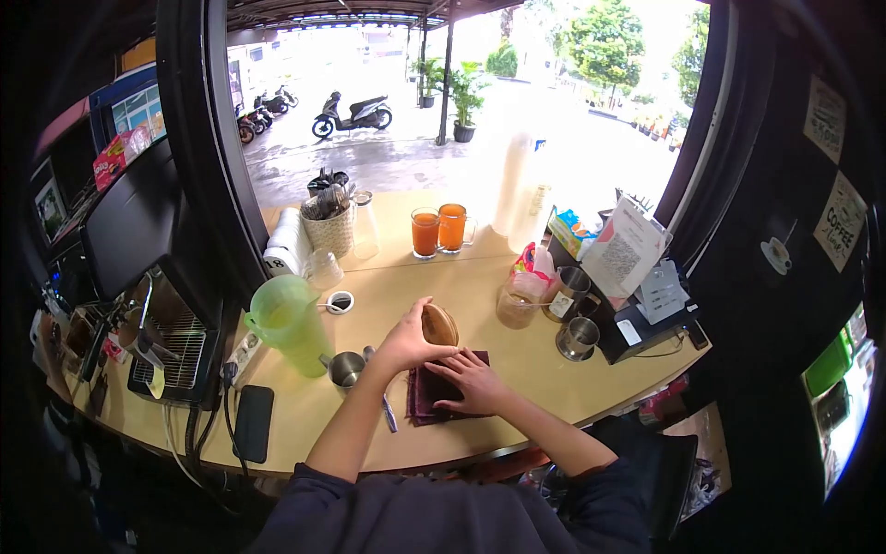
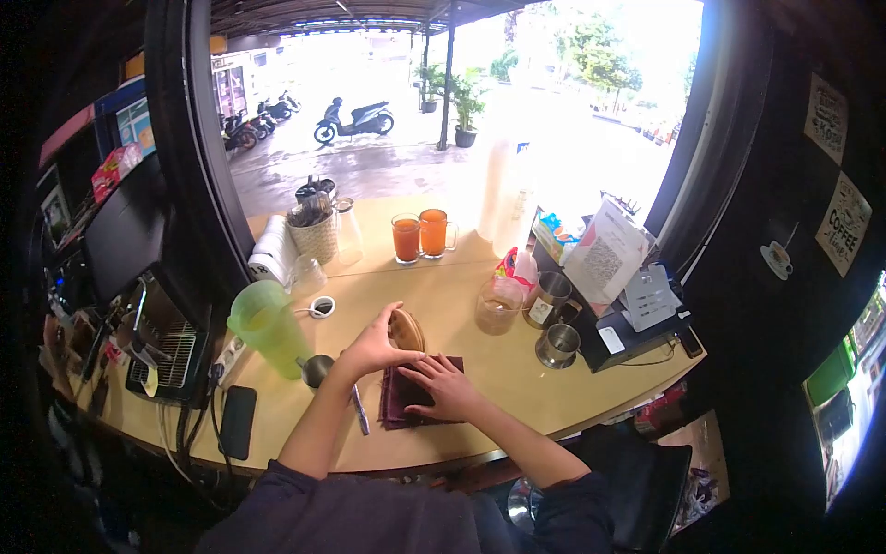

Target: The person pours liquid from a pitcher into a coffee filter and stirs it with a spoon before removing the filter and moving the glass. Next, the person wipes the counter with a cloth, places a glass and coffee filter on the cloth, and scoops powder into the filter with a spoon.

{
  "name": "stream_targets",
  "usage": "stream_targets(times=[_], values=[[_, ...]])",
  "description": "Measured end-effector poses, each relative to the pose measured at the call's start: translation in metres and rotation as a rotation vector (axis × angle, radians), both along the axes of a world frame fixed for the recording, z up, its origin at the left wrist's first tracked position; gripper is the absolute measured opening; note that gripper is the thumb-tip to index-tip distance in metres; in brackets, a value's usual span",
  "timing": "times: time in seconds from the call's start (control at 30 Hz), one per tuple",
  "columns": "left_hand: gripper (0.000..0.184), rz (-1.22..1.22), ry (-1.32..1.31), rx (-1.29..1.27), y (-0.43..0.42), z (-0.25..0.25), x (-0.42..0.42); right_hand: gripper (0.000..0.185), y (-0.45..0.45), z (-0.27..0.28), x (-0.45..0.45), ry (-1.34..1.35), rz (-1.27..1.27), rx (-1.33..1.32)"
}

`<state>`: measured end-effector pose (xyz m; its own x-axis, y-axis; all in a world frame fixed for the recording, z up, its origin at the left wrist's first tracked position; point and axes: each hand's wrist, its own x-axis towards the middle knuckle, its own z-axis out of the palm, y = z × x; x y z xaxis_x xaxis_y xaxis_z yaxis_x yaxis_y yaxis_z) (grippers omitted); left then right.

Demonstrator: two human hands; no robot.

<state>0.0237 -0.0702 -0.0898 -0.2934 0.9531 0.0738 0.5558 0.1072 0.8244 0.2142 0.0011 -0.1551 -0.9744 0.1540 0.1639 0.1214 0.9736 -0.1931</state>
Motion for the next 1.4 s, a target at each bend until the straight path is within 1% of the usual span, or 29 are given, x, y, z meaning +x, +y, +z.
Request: stream_targets(times=[0.03, 0.17, 0.23, 0.27, 0.33, 0.37, 0.4, 0.47, 0.5, 0.53, 0.57, 0.6, 0.67, 0.7, 0.77, 0.8, 0.87, 0.9, 1.0, 1.07, 1.1, 1.13, 1.17, 1.2, 1.23, 1.27, 1.3, 1.33, 1.4], values=[[0.112, -0.008, 0.012, -0.018, -0.002, 0.002, 0.003, 0.080, 0.000, -0.009, 0.001, 0.041, -0.006, 0.070], [0.111, -0.038, 0.032, -0.042, -0.006, -0.004, 0.009, 0.081, -0.007, -0.006, 0.022, 0.030, -0.097, 0.141], [0.111, -0.073, -0.008, -0.035, -0.009, -0.012, 0.013, 0.071, -0.003, -0.004, 0.035, 0.212, -0.248, 0.097], [0.111, -0.108, -0.053, -0.030, -0.010, -0.016, 0.016, 0.071, 0.003, -0.006, 0.038, 0.210, -0.251, 0.098], [0.109, -0.138, -0.033, -0.028, -0.012, -0.022, 0.028, 0.055, 0.013, -0.004, 0.048, 0.557, -0.391, -0.411], [0.108, -0.140, 0.075, -0.020, -0.013, -0.027, 0.032, 0.044, 0.014, -0.004, 0.050, 0.650, -0.353, -0.459], [0.107, -0.142, 0.184, -0.010, -0.014, -0.029, 0.036, 0.044, 0.011, 0.001, 0.051, 0.654, -0.362, -0.454], [0.107, -0.151, 0.244, -0.045, -0.014, -0.029, 0.043, 0.041, 0.008, 0.008, 0.052, 0.622, -0.350, -0.657], [0.107, -0.150, 0.300, -0.085, -0.015, -0.029, 0.046, 0.041, 0.006, 0.010, 0.052, 0.627, -0.356, -0.653], [0.106, -0.148, 0.355, -0.126, -0.015, -0.029, 0.048, 0.043, 0.006, 0.011, 0.052, 0.574, -0.364, -0.716], [0.104, -0.150, 0.357, -0.079, -0.015, -0.029, 0.049, 0.045, 0.005, 0.012, 0.053, 0.520, -0.373, -0.779], [0.104, -0.159, 0.359, -0.080, -0.013, -0.030, 0.051, 0.045, 0.005, 0.010, 0.053, 0.524, -0.381, -0.780], [0.103, -0.167, 0.269, 0.136, -0.009, -0.029, 0.055, 0.061, 0.009, 0.006, 0.055, 0.557, -0.366, -0.996], [0.103, -0.177, 0.268, 0.136, -0.006, -0.028, 0.058, 0.061, 0.014, 0.001, 0.057, 0.561, -0.375, -0.995], [0.102, -0.327, 0.016, 0.242, 0.000, -0.023, 0.067, 0.080, 0.024, -0.006, 0.061, 0.581, -0.300, -1.392], [0.102, -0.335, 0.014, 0.245, 0.001, -0.021, 0.072, 0.080, 0.026, 0.000, 0.065, 0.586, -0.307, -1.387], [0.103, -0.400, 0.139, 0.253, 0.003, -0.015, 0.081, 0.090, 0.028, 0.013, 0.075, 0.466, -0.285, -1.415], [0.104, -0.431, 0.086, 0.248, 0.006, -0.017, 0.086, 0.090, 0.025, 0.019, 0.080, 0.471, -0.291, -1.411], [0.107, -0.413, 0.099, 0.292, 0.014, -0.033, 0.097, 0.089, 0.022, 0.028, 0.090, 0.557, -0.295, -1.357], [0.107, -0.379, 0.154, 0.301, 0.015, -0.036, 0.103, 0.097, 0.023, 0.027, 0.094, 0.575, -0.418, -1.079], [0.107, -0.341, 0.210, 0.308, 0.014, -0.036, 0.105, 0.097, 0.024, 0.026, 0.097, 0.572, -0.420, -1.078], [0.107, -0.340, 0.207, 0.308, 0.014, -0.036, 0.104, 0.100, 0.025, 0.025, 0.100, 0.535, -0.584, -0.832], [0.102, -0.322, 0.228, 0.292, 0.012, -0.037, 0.101, 0.104, 0.025, 0.024, 0.103, 0.490, -0.734, -0.580], [0.096, -0.302, 0.250, 0.278, 0.011, -0.037, 0.097, 0.104, 0.026, 0.023, 0.106, 0.487, -0.730, -0.580], [0.096, -0.296, 0.250, 0.280, 0.010, -0.037, 0.093, 0.104, 0.026, 0.022, 0.109, 0.445, -0.813, -0.458], [0.085, -0.310, 0.210, 0.286, 0.008, -0.038, 0.089, 0.105, 0.026, 0.021, 0.111, 0.403, -0.891, -0.334], [0.073, -0.324, 0.171, 0.290, 0.005, -0.037, 0.085, 0.105, 0.026, 0.021, 0.113, 0.401, -0.885, -0.334], [0.073, -0.318, 0.171, 0.291, 0.001, -0.035, 0.081, 0.102, 0.027, 0.021, 0.115, 0.364, -0.922, -0.287], [0.054, -0.333, 0.071, 0.260, -0.010, -0.027, 0.077, 0.100, 0.025, 0.021, 0.117, 0.327, -0.954, -0.241]])
